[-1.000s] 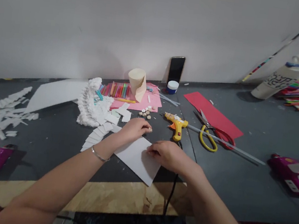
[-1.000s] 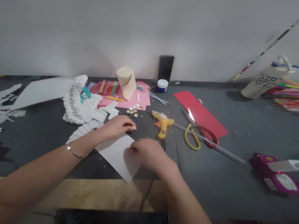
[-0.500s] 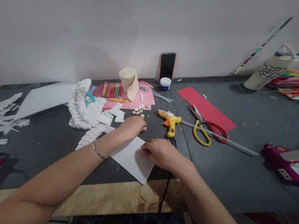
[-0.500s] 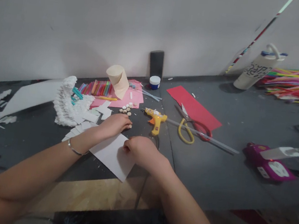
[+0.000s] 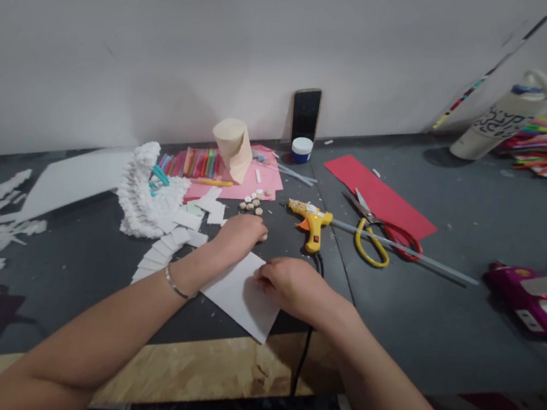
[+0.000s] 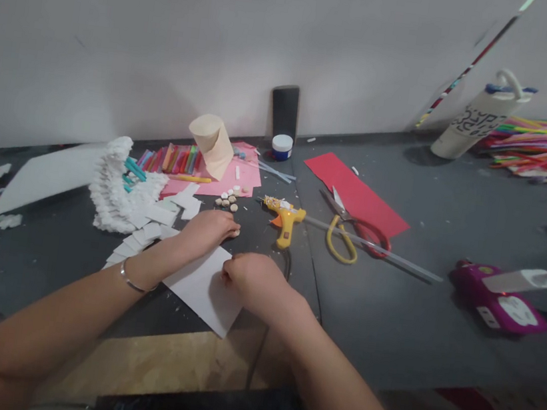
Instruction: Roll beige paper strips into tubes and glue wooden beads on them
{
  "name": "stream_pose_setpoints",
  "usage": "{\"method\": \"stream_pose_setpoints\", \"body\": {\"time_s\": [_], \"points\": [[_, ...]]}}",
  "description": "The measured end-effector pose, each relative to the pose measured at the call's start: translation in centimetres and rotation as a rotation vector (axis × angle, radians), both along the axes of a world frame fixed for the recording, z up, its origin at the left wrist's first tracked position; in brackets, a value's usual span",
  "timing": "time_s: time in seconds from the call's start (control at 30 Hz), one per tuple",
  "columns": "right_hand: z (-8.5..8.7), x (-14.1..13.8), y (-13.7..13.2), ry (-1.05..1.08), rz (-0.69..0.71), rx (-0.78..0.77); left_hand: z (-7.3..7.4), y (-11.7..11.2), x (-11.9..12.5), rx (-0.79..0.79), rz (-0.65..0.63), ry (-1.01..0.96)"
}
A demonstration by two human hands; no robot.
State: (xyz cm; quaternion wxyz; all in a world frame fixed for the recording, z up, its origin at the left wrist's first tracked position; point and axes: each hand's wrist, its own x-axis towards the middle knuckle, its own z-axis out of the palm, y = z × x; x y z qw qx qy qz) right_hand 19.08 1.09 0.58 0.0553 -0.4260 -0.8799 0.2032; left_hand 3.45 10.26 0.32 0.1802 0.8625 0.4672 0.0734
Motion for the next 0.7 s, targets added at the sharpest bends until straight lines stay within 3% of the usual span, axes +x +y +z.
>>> {"method": "stream_pose_setpoints", "body": {"time_s": [0.23,0.43,0.7], "points": [[0.2,-0.1,-0.1,-0.020,-0.015,-0.006,0.1,-1.1,0.5,0.075,-0.021,0.220],[0.5,-0.2,0.0,-0.026,-0.027,-0.029,-0.3,-2.4,0.5,0.211,-0.064,0.289],[0.4,-0.1,0.2,0.002,-0.032,-0.041,0.7,0.0,-1.1,0.044,0.078,-0.049]]}}
